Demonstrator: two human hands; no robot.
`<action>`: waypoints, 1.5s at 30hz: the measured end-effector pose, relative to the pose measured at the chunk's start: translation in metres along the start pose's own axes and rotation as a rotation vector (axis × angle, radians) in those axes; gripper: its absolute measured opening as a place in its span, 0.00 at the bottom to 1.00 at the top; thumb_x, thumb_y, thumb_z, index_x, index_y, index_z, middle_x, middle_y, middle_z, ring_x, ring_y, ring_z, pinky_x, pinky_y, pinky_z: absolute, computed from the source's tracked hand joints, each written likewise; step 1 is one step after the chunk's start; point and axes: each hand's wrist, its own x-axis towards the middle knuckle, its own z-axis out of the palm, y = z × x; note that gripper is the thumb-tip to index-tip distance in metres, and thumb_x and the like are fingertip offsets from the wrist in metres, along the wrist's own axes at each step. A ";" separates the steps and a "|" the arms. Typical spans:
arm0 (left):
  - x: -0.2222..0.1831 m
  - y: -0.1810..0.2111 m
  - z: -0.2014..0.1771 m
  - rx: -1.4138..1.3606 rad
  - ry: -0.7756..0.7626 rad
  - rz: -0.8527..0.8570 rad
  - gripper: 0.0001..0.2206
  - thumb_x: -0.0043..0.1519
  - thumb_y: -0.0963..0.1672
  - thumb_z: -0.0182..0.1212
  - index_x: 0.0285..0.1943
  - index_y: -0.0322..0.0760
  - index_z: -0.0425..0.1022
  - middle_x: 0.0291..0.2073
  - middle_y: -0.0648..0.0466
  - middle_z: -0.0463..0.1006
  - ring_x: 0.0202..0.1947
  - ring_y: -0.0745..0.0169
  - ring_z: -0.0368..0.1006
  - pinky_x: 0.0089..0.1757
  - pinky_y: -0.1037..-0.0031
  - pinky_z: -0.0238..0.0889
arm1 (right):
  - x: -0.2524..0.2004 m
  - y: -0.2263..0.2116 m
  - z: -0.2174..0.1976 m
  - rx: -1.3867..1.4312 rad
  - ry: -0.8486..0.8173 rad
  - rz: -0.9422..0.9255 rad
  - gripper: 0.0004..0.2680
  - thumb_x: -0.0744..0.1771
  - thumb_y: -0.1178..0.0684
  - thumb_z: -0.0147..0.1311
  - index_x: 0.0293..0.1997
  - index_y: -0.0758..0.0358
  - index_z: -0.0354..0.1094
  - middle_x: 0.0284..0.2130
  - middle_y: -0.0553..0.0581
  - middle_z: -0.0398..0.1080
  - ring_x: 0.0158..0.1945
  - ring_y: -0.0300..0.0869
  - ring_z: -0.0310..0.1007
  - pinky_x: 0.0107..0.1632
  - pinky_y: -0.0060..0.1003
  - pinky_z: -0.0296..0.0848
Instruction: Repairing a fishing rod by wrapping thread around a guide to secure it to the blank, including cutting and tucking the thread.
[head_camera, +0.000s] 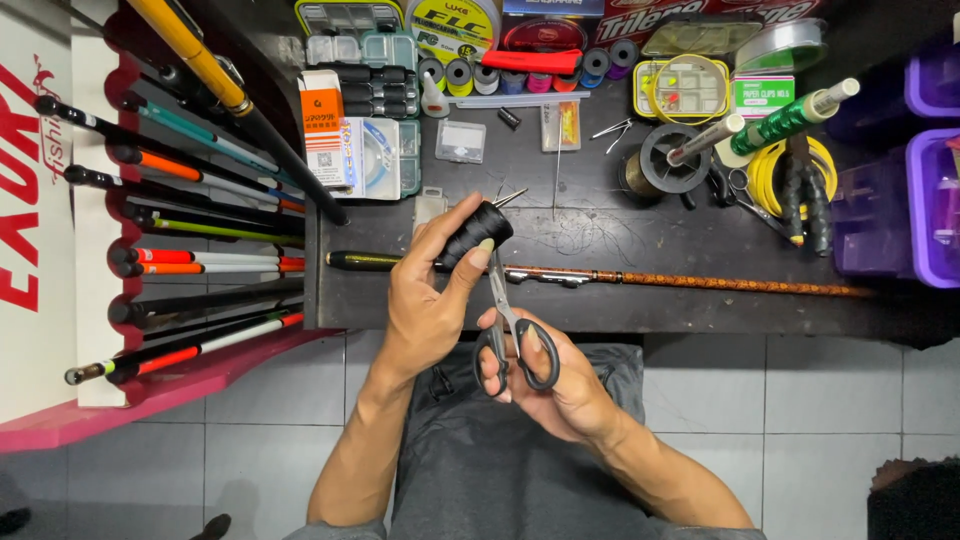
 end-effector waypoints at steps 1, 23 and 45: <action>0.000 -0.001 0.000 0.004 -0.002 0.002 0.21 0.68 0.48 0.57 0.69 0.38 0.69 0.62 0.47 0.75 0.66 0.55 0.69 0.64 0.68 0.62 | 0.001 0.000 0.000 0.001 0.009 -0.014 0.19 0.69 0.41 0.52 0.62 0.64 0.59 0.36 0.59 0.68 0.36 0.40 0.70 0.37 0.31 0.66; 0.049 -0.046 0.025 0.045 0.016 -0.122 0.19 0.62 0.50 0.64 0.60 0.41 0.78 0.52 0.52 0.81 0.49 0.65 0.76 0.47 0.78 0.68 | -0.066 -0.074 -0.066 -0.962 0.459 -0.097 0.28 0.64 0.50 0.57 0.73 0.64 0.54 0.56 0.58 0.73 0.53 0.40 0.76 0.61 0.35 0.72; 0.212 -0.134 0.217 1.122 -0.210 0.429 0.28 0.40 0.28 0.66 0.50 0.32 0.70 0.43 0.43 0.71 0.44 0.41 0.69 0.41 0.56 0.72 | -0.083 -0.187 -0.195 -1.647 1.151 -0.302 0.17 0.69 0.45 0.66 0.60 0.64 0.73 0.34 0.51 0.75 0.33 0.35 0.72 0.47 0.33 0.73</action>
